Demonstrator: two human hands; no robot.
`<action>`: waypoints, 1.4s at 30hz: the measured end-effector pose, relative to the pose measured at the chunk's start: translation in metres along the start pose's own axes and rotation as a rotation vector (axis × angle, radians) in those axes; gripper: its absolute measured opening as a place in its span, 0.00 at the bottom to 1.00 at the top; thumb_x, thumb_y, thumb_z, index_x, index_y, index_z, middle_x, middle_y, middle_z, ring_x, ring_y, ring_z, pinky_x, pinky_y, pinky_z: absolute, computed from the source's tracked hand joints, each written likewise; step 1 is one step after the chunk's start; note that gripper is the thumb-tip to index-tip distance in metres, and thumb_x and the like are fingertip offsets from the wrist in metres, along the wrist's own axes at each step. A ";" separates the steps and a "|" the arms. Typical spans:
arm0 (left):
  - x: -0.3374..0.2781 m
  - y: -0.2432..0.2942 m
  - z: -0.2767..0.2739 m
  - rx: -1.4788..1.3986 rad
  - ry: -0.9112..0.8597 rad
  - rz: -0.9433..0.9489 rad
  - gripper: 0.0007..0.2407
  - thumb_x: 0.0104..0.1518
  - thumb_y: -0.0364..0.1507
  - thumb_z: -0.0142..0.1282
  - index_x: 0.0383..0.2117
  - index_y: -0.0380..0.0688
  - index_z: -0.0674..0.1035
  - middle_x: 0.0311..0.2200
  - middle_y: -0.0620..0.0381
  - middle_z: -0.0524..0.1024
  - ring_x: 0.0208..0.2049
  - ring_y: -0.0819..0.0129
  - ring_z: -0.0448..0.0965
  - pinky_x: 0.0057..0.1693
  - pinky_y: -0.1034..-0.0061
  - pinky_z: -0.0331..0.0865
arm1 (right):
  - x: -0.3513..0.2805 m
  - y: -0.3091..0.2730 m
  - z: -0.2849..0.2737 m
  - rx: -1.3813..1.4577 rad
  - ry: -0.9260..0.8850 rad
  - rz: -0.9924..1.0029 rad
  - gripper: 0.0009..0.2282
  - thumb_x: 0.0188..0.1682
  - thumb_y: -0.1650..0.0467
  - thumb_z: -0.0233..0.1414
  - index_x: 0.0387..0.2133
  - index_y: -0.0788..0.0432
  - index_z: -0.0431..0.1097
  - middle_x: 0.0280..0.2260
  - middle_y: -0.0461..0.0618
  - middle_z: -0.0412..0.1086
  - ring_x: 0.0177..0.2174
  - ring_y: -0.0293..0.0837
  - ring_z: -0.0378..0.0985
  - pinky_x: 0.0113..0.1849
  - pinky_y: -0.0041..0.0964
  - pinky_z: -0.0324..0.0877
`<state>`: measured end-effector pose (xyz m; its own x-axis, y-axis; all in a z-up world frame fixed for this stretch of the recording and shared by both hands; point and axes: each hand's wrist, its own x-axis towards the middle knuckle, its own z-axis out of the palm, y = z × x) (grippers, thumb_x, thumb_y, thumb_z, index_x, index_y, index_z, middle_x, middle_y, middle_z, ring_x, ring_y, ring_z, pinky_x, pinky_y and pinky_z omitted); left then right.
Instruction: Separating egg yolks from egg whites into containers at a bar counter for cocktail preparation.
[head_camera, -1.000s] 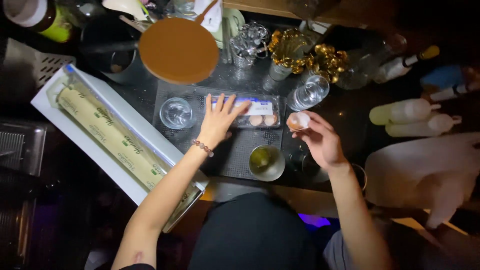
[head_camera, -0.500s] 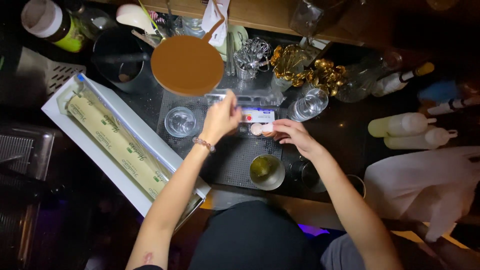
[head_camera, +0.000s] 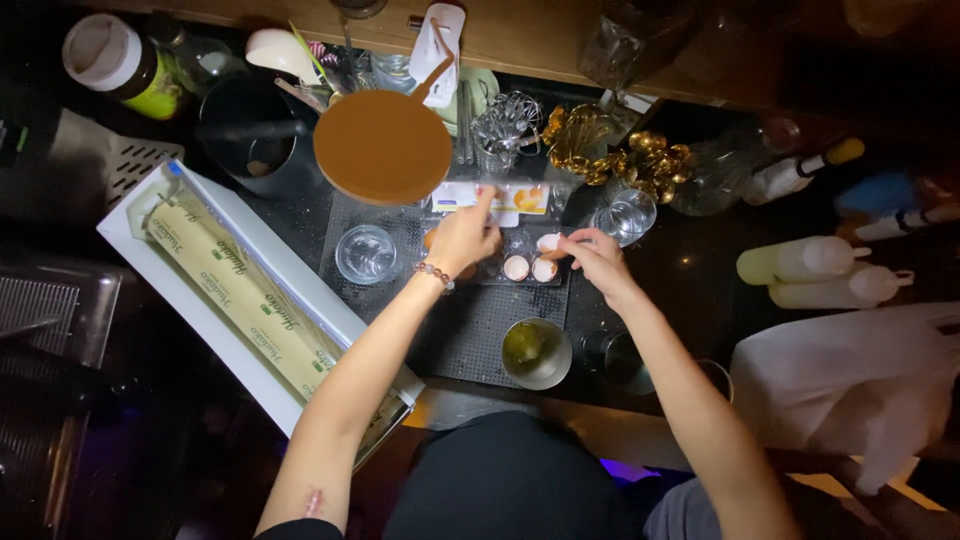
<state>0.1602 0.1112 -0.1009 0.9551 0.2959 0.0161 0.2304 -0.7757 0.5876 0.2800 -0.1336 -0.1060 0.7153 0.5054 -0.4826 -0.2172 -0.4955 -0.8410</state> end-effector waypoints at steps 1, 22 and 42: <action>-0.001 0.007 -0.006 -0.022 -0.051 0.030 0.21 0.54 0.26 0.59 0.54 0.46 0.67 0.24 0.44 0.80 0.27 0.44 0.80 0.35 0.52 0.73 | 0.004 0.005 0.001 -0.008 0.010 0.006 0.16 0.45 0.61 0.59 0.42 0.58 0.71 0.34 0.45 0.78 0.29 0.34 0.71 0.28 0.28 0.61; -0.083 0.088 -0.089 -0.723 -0.105 0.060 0.22 0.49 0.35 0.72 0.46 0.43 0.73 0.36 0.52 0.84 0.41 0.69 0.87 0.46 0.74 0.78 | -0.137 -0.082 0.042 -0.368 -0.020 -0.743 0.26 0.41 0.66 0.64 0.54 0.61 0.67 0.46 0.57 0.75 0.44 0.51 0.80 0.45 0.41 0.74; -0.180 0.121 -0.029 -0.109 0.047 0.137 0.41 0.45 0.51 0.68 0.64 0.44 0.66 0.64 0.45 0.64 0.66 0.49 0.62 0.65 0.44 0.55 | -0.187 -0.038 0.036 -0.475 0.306 -0.877 0.13 0.45 0.75 0.56 0.44 0.58 0.66 0.46 0.56 0.65 0.45 0.55 0.72 0.48 0.45 0.69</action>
<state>0.0105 -0.0201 -0.0095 0.9657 0.2197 0.1385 0.0749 -0.7460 0.6617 0.1307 -0.1844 0.0076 0.6481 0.6546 0.3892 0.6958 -0.3014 -0.6519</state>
